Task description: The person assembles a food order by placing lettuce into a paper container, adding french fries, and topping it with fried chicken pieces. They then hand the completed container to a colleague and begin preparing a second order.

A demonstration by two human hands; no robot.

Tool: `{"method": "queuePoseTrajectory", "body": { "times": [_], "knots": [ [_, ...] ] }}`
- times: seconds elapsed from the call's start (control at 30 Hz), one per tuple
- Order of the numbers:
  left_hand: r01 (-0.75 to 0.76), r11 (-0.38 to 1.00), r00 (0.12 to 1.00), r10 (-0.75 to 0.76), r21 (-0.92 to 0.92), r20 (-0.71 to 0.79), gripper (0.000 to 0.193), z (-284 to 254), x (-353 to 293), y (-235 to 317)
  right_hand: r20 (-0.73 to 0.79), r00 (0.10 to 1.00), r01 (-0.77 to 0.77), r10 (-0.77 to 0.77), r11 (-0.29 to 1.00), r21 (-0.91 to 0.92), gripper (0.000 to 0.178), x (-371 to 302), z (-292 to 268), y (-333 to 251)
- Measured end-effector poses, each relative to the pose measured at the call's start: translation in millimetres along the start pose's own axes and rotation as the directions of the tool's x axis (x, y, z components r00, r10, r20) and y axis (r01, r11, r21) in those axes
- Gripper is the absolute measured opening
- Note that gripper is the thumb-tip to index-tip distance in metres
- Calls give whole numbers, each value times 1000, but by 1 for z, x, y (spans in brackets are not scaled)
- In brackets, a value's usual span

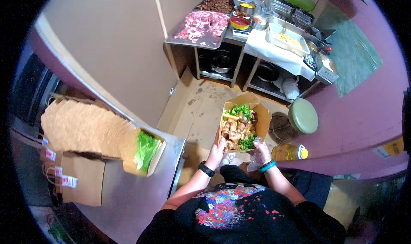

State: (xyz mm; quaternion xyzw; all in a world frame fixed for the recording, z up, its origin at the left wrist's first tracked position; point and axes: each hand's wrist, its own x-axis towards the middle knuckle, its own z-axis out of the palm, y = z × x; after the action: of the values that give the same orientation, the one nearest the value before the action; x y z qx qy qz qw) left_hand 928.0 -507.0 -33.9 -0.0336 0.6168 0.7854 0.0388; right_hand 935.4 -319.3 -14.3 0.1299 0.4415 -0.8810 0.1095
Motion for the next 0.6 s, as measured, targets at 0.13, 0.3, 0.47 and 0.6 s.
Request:
{"method": "queuePoseTrajectory", "body": {
  "times": [0.13,0.3,0.47,0.6],
  "knots": [
    [85,996,995,-86,18,55,44,4,66,22,34,999,20,-23,997,72,46,65,-2,-14],
    [71,997,990,-68,-25,121,41,32,164,31,137,990,19,-36,992,123,53,143,-5,-67],
    [98,995,978,-91,-28,190,41,72,242,32,20,994,99,-104,981,167,50,197,-21,-109],
    [152,979,951,-182,138,251,42,111,280,24,-32,991,135,-131,968,211,45,218,-56,-130]
  ]
}}
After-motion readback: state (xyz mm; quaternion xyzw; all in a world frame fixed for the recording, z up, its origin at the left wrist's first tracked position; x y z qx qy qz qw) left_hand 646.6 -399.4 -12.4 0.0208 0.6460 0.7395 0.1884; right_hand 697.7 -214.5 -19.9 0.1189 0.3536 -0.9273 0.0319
